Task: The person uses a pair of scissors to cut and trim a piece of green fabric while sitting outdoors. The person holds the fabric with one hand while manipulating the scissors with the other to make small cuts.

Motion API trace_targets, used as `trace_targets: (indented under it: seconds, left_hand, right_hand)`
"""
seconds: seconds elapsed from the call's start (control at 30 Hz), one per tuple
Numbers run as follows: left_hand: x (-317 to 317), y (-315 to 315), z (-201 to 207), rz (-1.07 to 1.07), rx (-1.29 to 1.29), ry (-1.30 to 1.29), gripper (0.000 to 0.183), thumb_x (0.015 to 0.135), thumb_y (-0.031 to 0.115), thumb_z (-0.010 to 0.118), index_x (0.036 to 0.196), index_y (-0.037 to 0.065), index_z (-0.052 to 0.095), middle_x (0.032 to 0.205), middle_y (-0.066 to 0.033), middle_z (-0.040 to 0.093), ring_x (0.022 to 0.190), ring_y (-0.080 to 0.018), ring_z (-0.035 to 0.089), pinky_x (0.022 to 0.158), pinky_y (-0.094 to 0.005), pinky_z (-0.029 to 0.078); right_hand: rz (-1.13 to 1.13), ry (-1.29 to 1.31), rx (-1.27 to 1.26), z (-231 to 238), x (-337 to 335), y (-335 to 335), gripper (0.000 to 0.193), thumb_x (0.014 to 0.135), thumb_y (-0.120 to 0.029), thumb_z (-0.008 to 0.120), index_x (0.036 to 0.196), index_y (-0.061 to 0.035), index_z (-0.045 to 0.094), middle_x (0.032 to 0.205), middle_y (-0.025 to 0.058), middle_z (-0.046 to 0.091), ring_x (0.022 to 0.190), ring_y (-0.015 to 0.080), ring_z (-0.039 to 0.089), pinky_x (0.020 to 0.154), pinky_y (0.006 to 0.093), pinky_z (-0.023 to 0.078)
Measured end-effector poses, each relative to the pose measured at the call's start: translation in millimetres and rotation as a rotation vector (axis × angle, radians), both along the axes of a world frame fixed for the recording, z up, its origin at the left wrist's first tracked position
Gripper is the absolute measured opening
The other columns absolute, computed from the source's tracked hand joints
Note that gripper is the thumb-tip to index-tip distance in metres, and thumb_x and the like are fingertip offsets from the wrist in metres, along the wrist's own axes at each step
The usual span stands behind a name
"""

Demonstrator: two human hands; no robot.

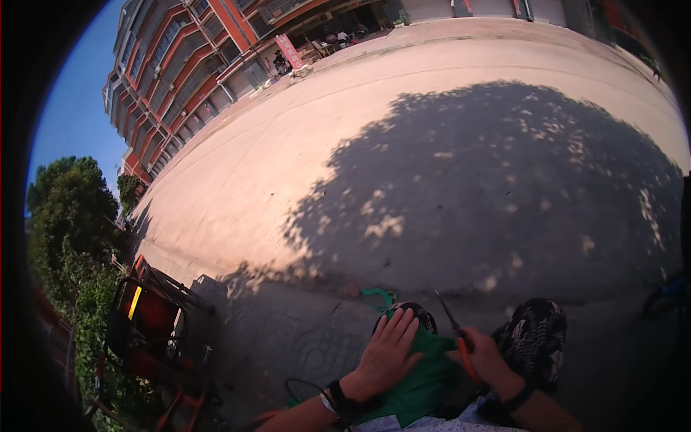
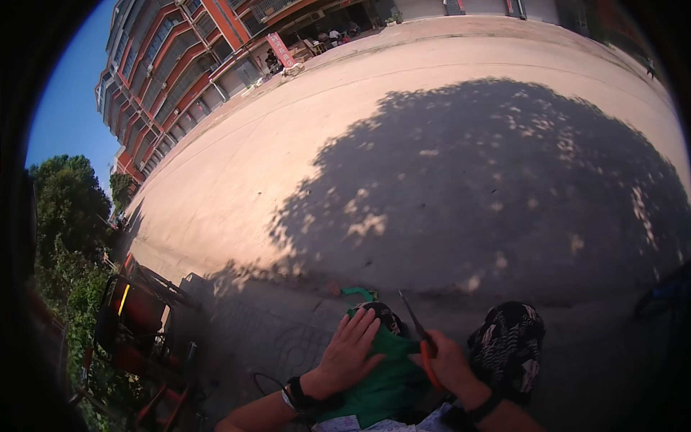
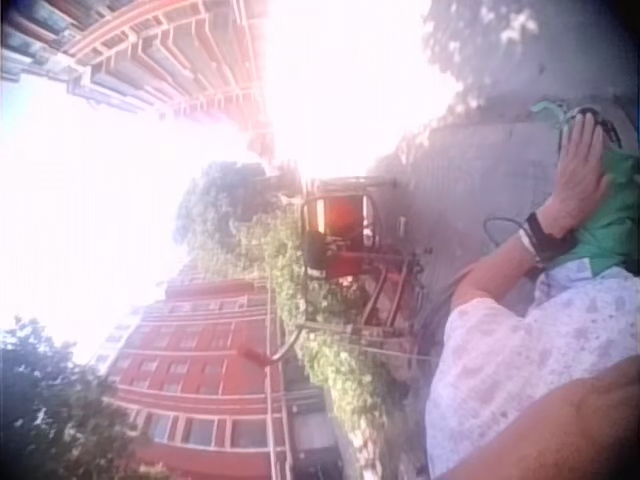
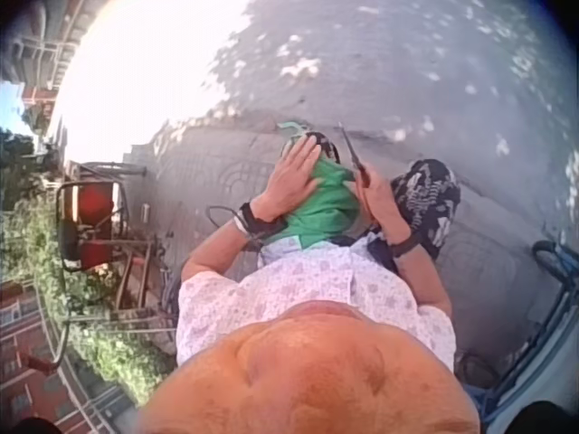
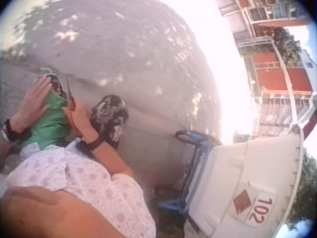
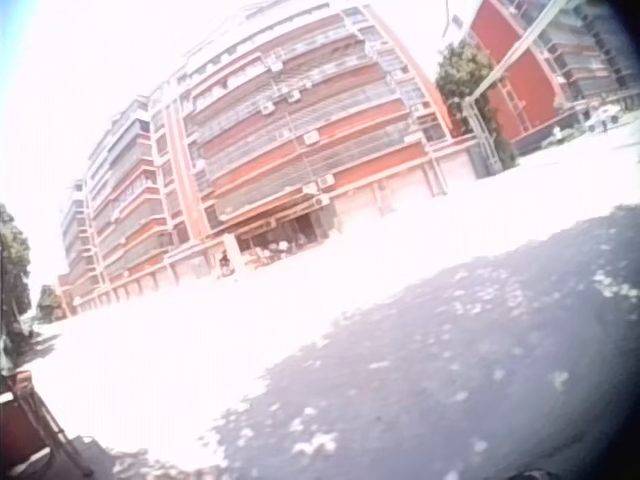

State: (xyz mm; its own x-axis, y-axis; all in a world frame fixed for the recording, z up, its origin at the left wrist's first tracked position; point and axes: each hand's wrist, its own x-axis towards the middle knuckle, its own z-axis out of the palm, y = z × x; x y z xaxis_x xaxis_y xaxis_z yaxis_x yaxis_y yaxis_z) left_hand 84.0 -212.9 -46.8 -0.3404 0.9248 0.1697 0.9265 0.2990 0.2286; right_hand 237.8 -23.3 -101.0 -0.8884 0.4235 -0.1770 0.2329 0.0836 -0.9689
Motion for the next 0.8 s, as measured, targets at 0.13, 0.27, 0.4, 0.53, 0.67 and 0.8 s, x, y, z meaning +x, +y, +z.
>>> trace_targets:
  seconds: [0.13, 0.27, 0.4, 0.53, 0.67, 0.8]
  left_hand:
    - [-6, 3, -1, 0.013, 0.047, 0.015, 0.069, 0.09, 0.034, 0.068, 0.146, 0.0, 0.043, 0.155, -0.0197, 0.038, 0.147, -0.0373, 0.032, 0.12, -0.0536, 0.024]
    - [-10, 9, -4, 0.012, 0.076, -0.021, 0.067, 0.092, 0.033, 0.065, 0.146, -0.001, 0.043, 0.155, -0.0196, 0.039, 0.147, -0.0377, 0.032, 0.12, -0.0542, 0.023]
    - [-10, 9, -13, 0.091, 0.232, -0.124, 0.064, 0.094, 0.031, 0.063, 0.145, -0.002, 0.043, 0.152, -0.0221, 0.041, 0.145, -0.0398, 0.035, 0.119, -0.0535, 0.025]
    - [-8, 8, -19, 0.128, 0.251, -0.108, 0.062, 0.095, 0.028, 0.062, 0.145, -0.003, 0.043, 0.15, -0.0238, 0.043, 0.143, -0.0409, 0.037, 0.119, -0.0524, 0.027]
    - [-12, 10, -30, 0.206, 0.27, -0.142, 0.06, 0.096, 0.025, 0.061, 0.145, -0.005, 0.041, 0.148, -0.0258, 0.044, 0.14, -0.0417, 0.04, 0.115, -0.049, 0.033]
    - [-10, 10, -20, 0.289, 0.316, -0.156, 0.069, 0.098, 0.031, 0.062, 0.146, -0.01, 0.035, 0.146, -0.0318, 0.043, 0.135, -0.0444, 0.045, 0.111, -0.0475, 0.039]
  right_hand:
    - [0.039, 0.008, -0.077, 0, -3, -1, 0.055, 0.08, -0.018, 0.085, 0.124, 0.0015, 0.059, 0.096, 0.0083, 0.067, 0.086, 0.0146, 0.064, 0.078, 0.0304, 0.054]
    - [0.081, -0.008, 0.089, -1, -3, -1, 0.059, 0.078, -0.022, 0.085, 0.126, -0.0016, 0.059, 0.099, 0.0127, 0.071, 0.089, 0.0205, 0.069, 0.081, 0.0338, 0.055]
    - [0.092, -0.065, 0.061, 8, -3, -3, 0.058, 0.078, -0.023, 0.085, 0.127, -0.0025, 0.059, 0.1, 0.0142, 0.072, 0.091, 0.0225, 0.07, 0.082, 0.0349, 0.055]
    - [0.103, -0.07, 0.073, 6, 2, -5, 0.058, 0.078, -0.022, 0.085, 0.127, -0.0026, 0.06, 0.097, 0.0134, 0.07, 0.088, 0.0202, 0.068, 0.081, 0.0339, 0.054]
    - [0.128, -0.06, 0.117, 5, 6, -3, 0.059, 0.08, -0.025, 0.084, 0.13, -0.0046, 0.059, 0.101, 0.0124, 0.071, 0.091, 0.0205, 0.069, 0.082, 0.0345, 0.054]
    - [0.17, 0.045, -0.143, 23, 0, 1, 0.06, 0.084, -0.028, 0.083, 0.131, -0.0012, 0.058, 0.099, 0.0075, 0.069, 0.088, 0.0151, 0.066, 0.079, 0.0293, 0.053]
